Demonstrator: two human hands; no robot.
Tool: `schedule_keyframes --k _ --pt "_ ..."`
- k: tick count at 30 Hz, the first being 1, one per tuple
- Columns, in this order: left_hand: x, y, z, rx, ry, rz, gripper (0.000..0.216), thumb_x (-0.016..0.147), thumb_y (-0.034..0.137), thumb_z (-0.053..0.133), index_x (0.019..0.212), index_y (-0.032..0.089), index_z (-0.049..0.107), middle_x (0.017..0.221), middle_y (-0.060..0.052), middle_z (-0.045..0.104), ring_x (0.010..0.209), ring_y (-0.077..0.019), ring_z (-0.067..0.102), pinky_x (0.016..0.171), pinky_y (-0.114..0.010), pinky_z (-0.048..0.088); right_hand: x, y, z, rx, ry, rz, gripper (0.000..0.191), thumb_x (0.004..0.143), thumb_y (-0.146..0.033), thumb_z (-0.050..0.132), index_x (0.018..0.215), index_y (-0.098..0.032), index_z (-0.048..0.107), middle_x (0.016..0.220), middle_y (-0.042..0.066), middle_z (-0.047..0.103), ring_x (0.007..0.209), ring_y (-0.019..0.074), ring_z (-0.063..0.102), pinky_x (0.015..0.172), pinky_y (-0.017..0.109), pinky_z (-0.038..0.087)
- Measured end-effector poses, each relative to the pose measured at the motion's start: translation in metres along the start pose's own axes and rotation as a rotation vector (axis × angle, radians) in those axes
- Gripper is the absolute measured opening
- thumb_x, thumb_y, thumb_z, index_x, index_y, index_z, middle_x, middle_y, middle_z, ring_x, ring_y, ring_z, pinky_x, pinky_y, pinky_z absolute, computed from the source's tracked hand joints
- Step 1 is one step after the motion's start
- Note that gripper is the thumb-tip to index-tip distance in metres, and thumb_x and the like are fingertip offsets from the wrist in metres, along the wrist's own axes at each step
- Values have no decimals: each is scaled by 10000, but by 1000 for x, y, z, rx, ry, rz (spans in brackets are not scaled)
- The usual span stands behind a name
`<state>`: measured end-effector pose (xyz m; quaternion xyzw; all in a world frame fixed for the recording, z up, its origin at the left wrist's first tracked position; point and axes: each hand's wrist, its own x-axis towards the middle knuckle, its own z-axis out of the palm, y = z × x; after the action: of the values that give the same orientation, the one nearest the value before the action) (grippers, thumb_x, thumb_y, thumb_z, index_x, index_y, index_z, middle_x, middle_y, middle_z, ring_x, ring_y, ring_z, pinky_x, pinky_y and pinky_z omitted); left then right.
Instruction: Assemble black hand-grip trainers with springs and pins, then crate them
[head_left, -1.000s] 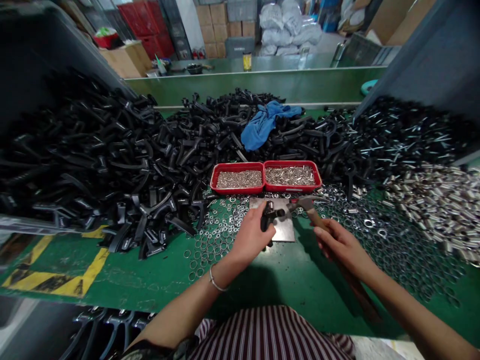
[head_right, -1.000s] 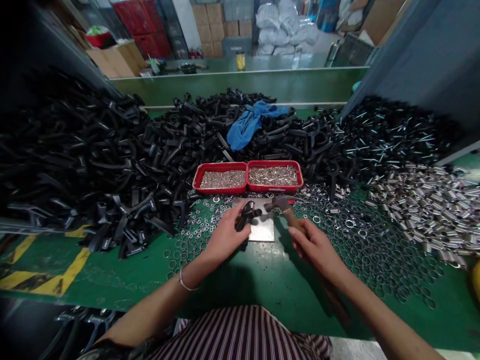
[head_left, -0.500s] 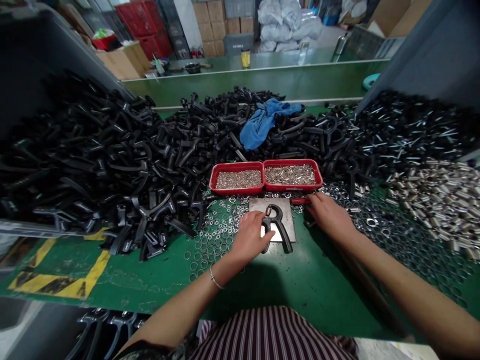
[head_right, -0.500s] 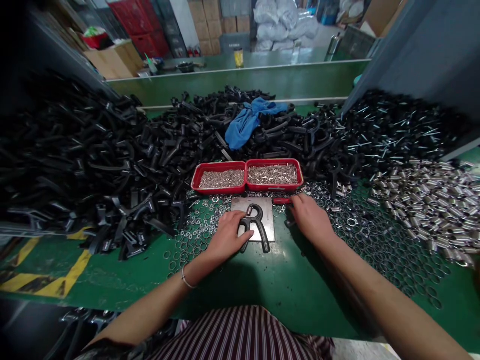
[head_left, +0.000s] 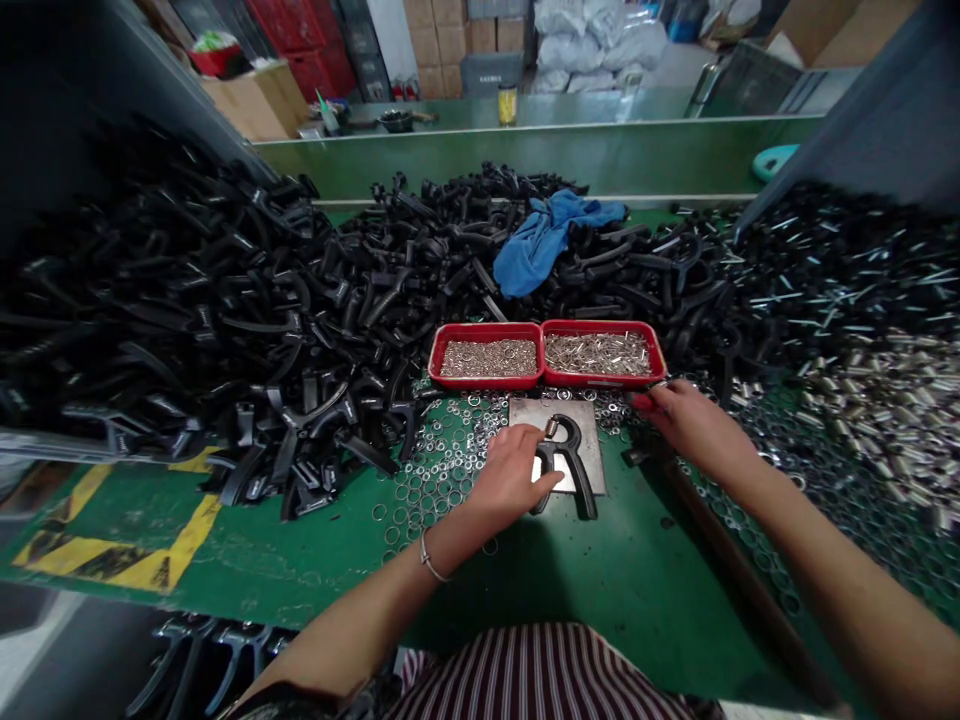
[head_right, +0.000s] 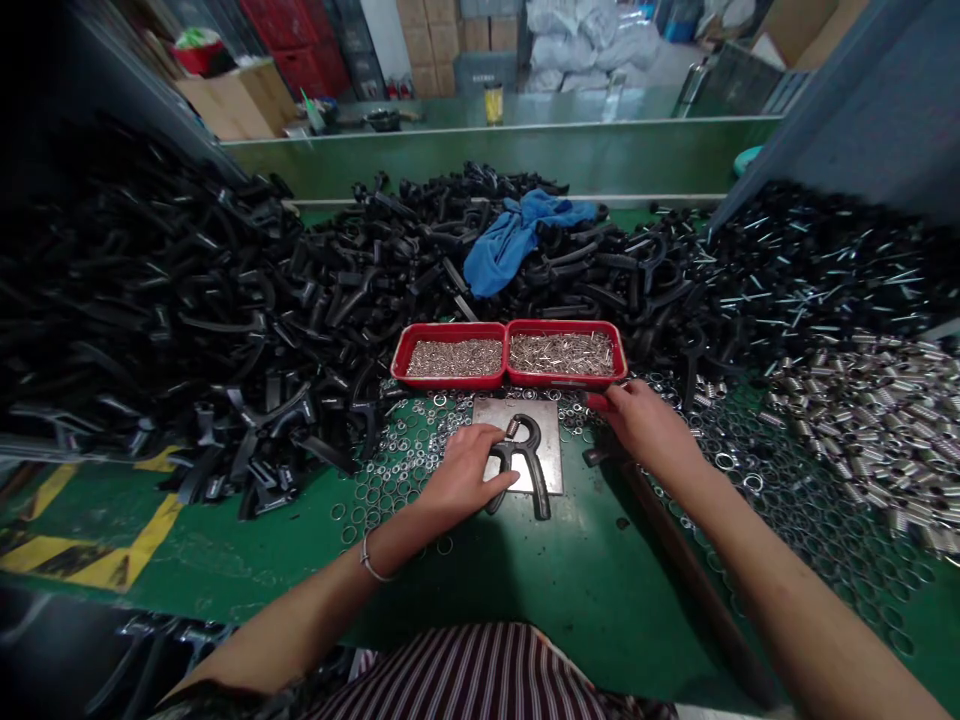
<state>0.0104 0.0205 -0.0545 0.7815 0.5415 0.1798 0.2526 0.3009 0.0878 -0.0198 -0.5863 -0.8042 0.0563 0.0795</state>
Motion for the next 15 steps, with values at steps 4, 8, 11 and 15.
schedule_keyframes --k 4,8,11,15 --pt "2 0 -3 -13 -23 4 497 834 400 699 1247 181 530 1263 -97 563 1198 -278 477 1050 -440 362 -5 -44 -6 678 152 133 338 924 -484 560 1123 -218 620 961 90 681 820 243 682 759 393 548" --pt "4 0 -4 -18 -29 -1 483 838 398 689 1238 181 529 1256 -94 562 1189 -279 478 1038 -436 368 -15 -93 19 1244 104 271 361 885 -555 606 1060 -251 522 916 55 715 739 228 723 679 387 606" --pt "2 -1 -2 -13 -21 7 493 849 417 671 1259 192 513 1264 -89 555 1192 -277 474 1038 -436 365 -18 -107 39 1274 97 302 348 890 -573 591 1000 -255 503 928 57 728 757 233 736 690 390 621" --pt "0 0 -1 -5 -7 -13 488 849 417 666 1256 198 507 1268 -89 553 1196 -277 471 1031 -437 362 -16 -107 47 1272 82 303 327 897 -553 597 1005 -259 505 912 51 737 761 235 741 726 398 625"
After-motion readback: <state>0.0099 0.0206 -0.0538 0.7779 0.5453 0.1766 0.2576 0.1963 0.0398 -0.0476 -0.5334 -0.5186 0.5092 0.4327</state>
